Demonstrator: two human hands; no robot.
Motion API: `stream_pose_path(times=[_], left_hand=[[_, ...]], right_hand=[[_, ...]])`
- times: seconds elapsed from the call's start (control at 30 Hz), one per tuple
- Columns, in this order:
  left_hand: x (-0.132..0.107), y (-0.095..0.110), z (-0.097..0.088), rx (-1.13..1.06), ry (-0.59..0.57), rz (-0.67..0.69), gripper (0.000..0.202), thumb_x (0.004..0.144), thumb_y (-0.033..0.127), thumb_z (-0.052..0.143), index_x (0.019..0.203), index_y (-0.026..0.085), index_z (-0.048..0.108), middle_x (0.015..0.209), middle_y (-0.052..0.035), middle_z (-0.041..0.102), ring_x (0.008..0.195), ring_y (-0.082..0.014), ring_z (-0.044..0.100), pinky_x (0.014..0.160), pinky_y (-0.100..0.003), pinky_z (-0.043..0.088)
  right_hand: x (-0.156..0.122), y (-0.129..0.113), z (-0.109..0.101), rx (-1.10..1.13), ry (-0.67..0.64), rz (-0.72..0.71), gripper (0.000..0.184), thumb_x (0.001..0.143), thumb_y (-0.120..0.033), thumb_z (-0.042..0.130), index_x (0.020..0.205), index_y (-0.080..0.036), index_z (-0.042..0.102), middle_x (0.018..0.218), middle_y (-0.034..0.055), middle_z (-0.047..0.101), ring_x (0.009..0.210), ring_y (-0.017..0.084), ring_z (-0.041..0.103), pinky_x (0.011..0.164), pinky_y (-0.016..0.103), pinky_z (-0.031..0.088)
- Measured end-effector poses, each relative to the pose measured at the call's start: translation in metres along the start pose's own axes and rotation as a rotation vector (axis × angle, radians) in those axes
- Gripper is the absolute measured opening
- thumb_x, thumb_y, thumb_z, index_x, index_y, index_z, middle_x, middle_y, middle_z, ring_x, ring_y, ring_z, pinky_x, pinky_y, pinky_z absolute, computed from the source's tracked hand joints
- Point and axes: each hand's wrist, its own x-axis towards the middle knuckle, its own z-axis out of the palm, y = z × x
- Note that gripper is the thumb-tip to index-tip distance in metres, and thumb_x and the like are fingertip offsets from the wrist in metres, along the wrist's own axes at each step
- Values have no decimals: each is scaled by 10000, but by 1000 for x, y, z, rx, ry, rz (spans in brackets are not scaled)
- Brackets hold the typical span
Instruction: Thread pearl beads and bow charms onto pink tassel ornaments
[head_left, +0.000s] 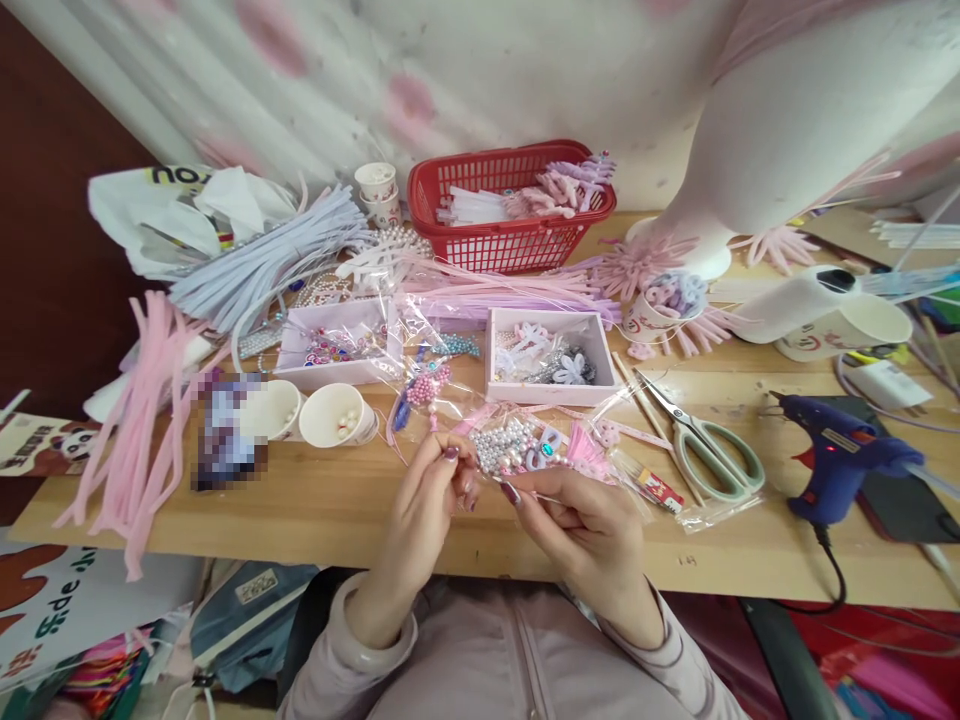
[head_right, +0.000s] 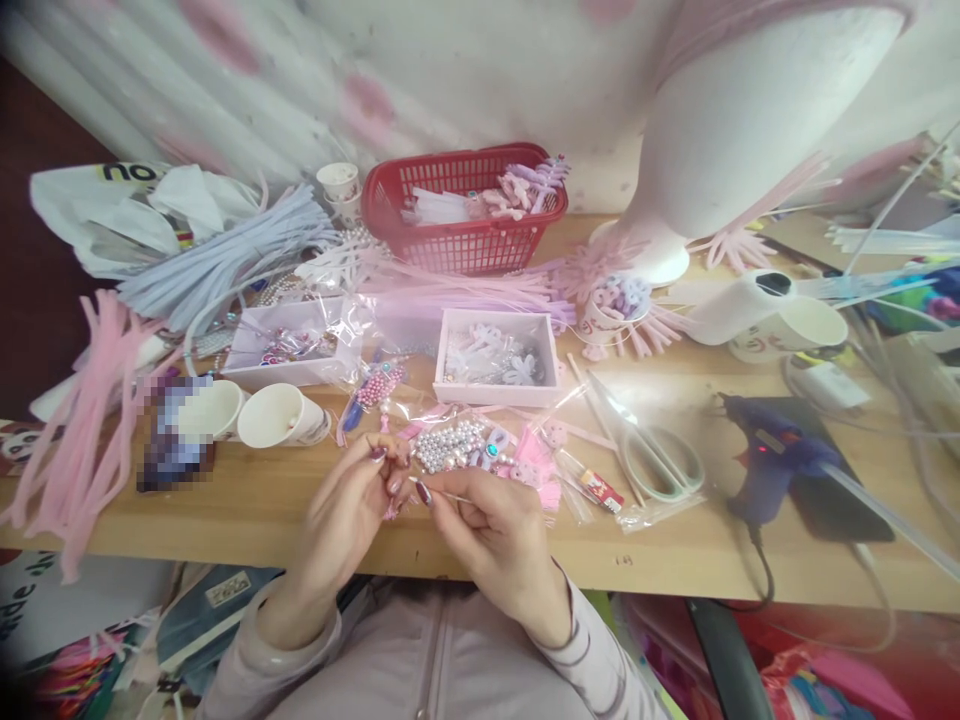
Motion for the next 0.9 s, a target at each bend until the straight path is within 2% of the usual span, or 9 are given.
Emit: stream_pose_path(times=[0.07, 0.13, 0.2, 0.27, 0.33, 0.4, 0.63, 0.73, 0.9], left_hand=[[1, 3, -1, -72, 3, -47, 250, 784, 349, 775, 851, 162, 623, 824, -14, 628, 659, -108, 570, 549, -214, 460], [2, 3, -2, -68, 10, -54, 335, 761, 381, 818, 913, 165, 613, 847, -24, 677, 624, -112, 623, 494, -200, 471], [1, 1, -4, -23, 0, -47, 342, 829, 474, 752, 856, 182, 577, 706, 17, 662, 444, -83, 559, 377, -179, 405], [2, -3, -5, 18, -16, -48, 408, 893, 553, 650, 744, 191, 534, 504, 68, 549, 306, -50, 409, 303, -156, 304], [4, -7, -5, -7, -17, -84, 473, 880, 595, 645, 675, 188, 517, 393, 104, 404, 272, -25, 282, 289, -131, 227], [6, -8, -4, -96, -2, -136, 471, 811, 585, 735, 675, 173, 551, 393, 121, 351, 293, -7, 256, 309, -110, 223], [11, -5, -3, -285, -39, -208, 345, 737, 343, 872, 949, 125, 710, 638, 35, 611, 509, -53, 555, 469, -131, 444], [10, -6, -5, -314, -47, -191, 278, 719, 289, 886, 879, 163, 697, 627, 36, 637, 483, -66, 563, 447, -144, 451], [9, -8, -3, -356, -27, -197, 265, 729, 338, 883, 778, 148, 705, 620, 34, 641, 496, -46, 568, 480, -126, 485]], right_hand=[[1, 0, 0, 9, -3, 12, 137, 911, -166, 628, 894, -184, 763, 446, -88, 423, 362, 68, 284, 367, 214, 265], [2, -1, -1, 17, -6, 4, 137, 907, -149, 627, 889, -183, 759, 456, -89, 415, 367, 66, 275, 365, 213, 251], [3, -2, -2, 21, -4, -15, 134, 905, -147, 629, 885, -183, 756, 468, -86, 420, 371, 68, 287, 368, 210, 261], [4, -4, -2, 24, -4, -26, 125, 903, -158, 634, 884, -183, 755, 473, -82, 425, 373, 71, 310, 380, 208, 291], [6, -4, -1, 40, -12, -17, 119, 904, -168, 639, 884, -183, 755, 472, -81, 435, 374, 74, 326, 392, 207, 316], [7, -5, 0, 76, -25, 1, 122, 906, -173, 636, 888, -180, 756, 482, -75, 458, 377, 72, 328, 393, 204, 319], [9, 0, 6, 159, -42, 107, 159, 916, -183, 604, 879, -155, 756, 500, -93, 309, 428, 79, 249, 403, 215, 265], [10, -1, 5, 174, -33, 104, 162, 910, -188, 609, 855, -148, 756, 505, -83, 354, 434, 75, 248, 392, 213, 233], [12, -5, 4, 220, -30, 86, 159, 905, -175, 610, 857, -144, 759, 491, -87, 371, 421, 67, 208, 378, 212, 203]])
